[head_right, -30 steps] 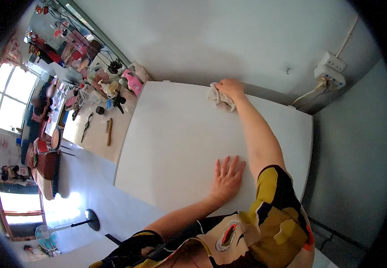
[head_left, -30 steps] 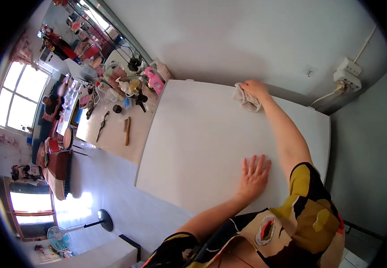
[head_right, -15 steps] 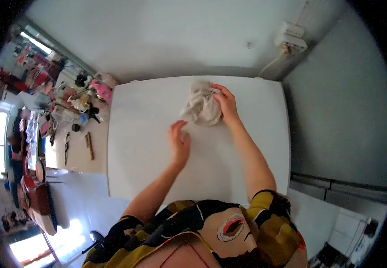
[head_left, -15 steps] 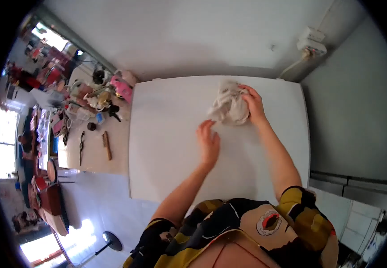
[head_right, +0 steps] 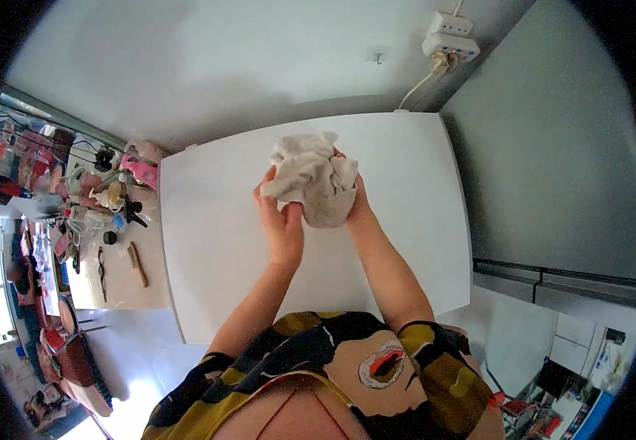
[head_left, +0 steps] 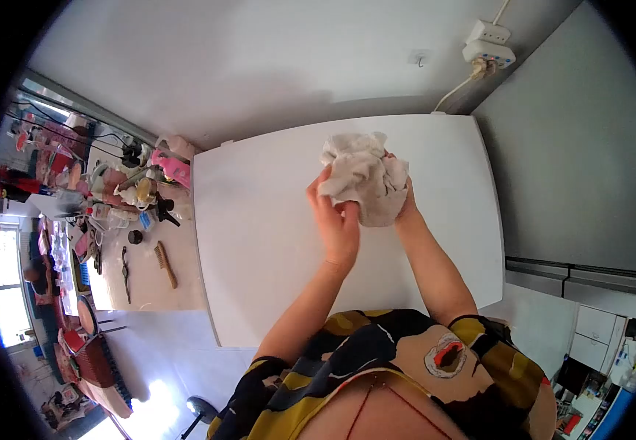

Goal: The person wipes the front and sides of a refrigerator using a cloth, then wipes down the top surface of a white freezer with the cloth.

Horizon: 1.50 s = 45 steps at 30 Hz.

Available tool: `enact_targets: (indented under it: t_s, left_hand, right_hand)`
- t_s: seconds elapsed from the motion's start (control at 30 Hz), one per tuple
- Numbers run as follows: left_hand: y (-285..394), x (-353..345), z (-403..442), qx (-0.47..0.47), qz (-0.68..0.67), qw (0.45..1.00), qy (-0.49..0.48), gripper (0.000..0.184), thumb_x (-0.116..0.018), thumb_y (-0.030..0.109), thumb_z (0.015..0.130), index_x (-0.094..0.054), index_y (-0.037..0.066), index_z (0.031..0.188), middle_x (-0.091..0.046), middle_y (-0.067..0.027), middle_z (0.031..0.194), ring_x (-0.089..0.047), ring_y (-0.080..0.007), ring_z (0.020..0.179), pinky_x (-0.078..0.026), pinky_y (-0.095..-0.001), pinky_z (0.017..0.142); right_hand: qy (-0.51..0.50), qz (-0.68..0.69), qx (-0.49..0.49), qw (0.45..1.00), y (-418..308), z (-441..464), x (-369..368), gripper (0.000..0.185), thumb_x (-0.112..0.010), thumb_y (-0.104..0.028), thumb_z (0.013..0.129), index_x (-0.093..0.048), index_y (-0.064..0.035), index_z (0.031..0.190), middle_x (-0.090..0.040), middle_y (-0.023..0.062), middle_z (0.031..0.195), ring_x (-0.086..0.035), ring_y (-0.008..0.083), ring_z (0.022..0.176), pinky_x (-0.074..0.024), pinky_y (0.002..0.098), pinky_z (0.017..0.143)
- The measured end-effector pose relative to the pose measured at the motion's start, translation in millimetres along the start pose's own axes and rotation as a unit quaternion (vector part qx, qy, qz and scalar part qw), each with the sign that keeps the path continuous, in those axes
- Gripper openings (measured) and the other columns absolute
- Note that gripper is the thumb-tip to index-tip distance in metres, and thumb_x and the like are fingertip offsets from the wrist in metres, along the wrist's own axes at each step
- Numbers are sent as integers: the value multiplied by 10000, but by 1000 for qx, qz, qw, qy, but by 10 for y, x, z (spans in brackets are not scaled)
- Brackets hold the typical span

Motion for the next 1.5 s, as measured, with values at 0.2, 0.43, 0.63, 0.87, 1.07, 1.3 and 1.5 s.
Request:
enact_targets:
  t_s: [0.2, 0.43, 0.63, 0.87, 1.07, 1.3, 1.5]
  left_hand:
    - [180, -898, -378, -205, 131, 927, -285, 526, -635, -47, 729, -544, 54, 1237, -495, -165, 1268, -489, -380, 1162, -484, -396, 909]
    - [360, -380, 203, -246, 327, 912, -21, 614, -729, 188, 773, -507, 94, 1337, -387, -163, 1456, -319, -433, 1334, -267, -518, 1105]
    - [-446, 138, 745, -116, 229, 966, -13, 506, -659, 62, 835, -498, 55, 1315, -385, -173, 1457, -365, -351, 1347, -319, -448, 1099]
    - [-567, 1411, 1318, -72, 117, 984, 117, 448, -479, -96, 860, -536, 33, 1285, -579, -103, 1222, -526, -209, 1164, -434, -338, 973]
    - [-554, 1725, 2220, -116, 442, 889, -8, 394, -514, 75, 878, -559, 59, 1269, -598, -194, 1184, -544, -350, 1136, -420, -403, 979]
    - [-1495, 352, 2669, 14, 432, 828, -358, 400, -513, 329, 944, -577, 24, 1195, -647, -195, 1087, -595, -345, 1035, -443, -392, 904]
    - [-1208, -1476, 2335, -1, 309, 828, -467, 392, -509, 352, 944, -580, -3, 1096, -633, -206, 1035, -593, -321, 963, -442, -397, 858]
  right_hand:
    - [-46, 48, -11, 998, 102, 234, -135, 507, -445, -402, 988, -426, -73, 1373, -538, 123, 1312, -555, 251, 1176, -445, 358, 1034]
    - [40, -7, 9, 999, 210, 366, 209, 494, -478, -385, 980, -445, -67, 1356, -558, 124, 1284, -572, 250, 1153, -465, 360, 1005]
    - [186, -127, 31, 974, 419, 481, 604, 484, -502, -373, 974, -459, -63, 1344, -571, 125, 1265, -584, 250, 1136, -480, 361, 984]
    - [67, -647, 184, 737, 96, 643, -1, 351, -574, -192, 951, -547, -16, 1252, -580, 115, 1229, -571, 194, 1115, -469, 320, 915]
    - [97, -653, 252, 708, 82, 616, 48, 127, -580, -25, 884, -631, -7, 999, -635, 76, 814, -641, 172, 711, -527, 269, 625]
    - [97, -701, 223, 670, 211, 671, -67, 134, -616, 15, 823, -609, -39, 946, -622, 96, 799, -623, 241, 658, -520, 316, 580]
    - [35, -776, 160, 609, 369, 676, -70, 229, -661, -21, 759, -583, -76, 966, -614, 115, 904, -624, 296, 805, -524, 403, 660]
Point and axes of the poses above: each hand's wrist, its own z-axis towards the middle knuckle, its own x-axis out of the back of the hand, y = z × x, the point moved 10 cm from there along z, towards the middle knuckle
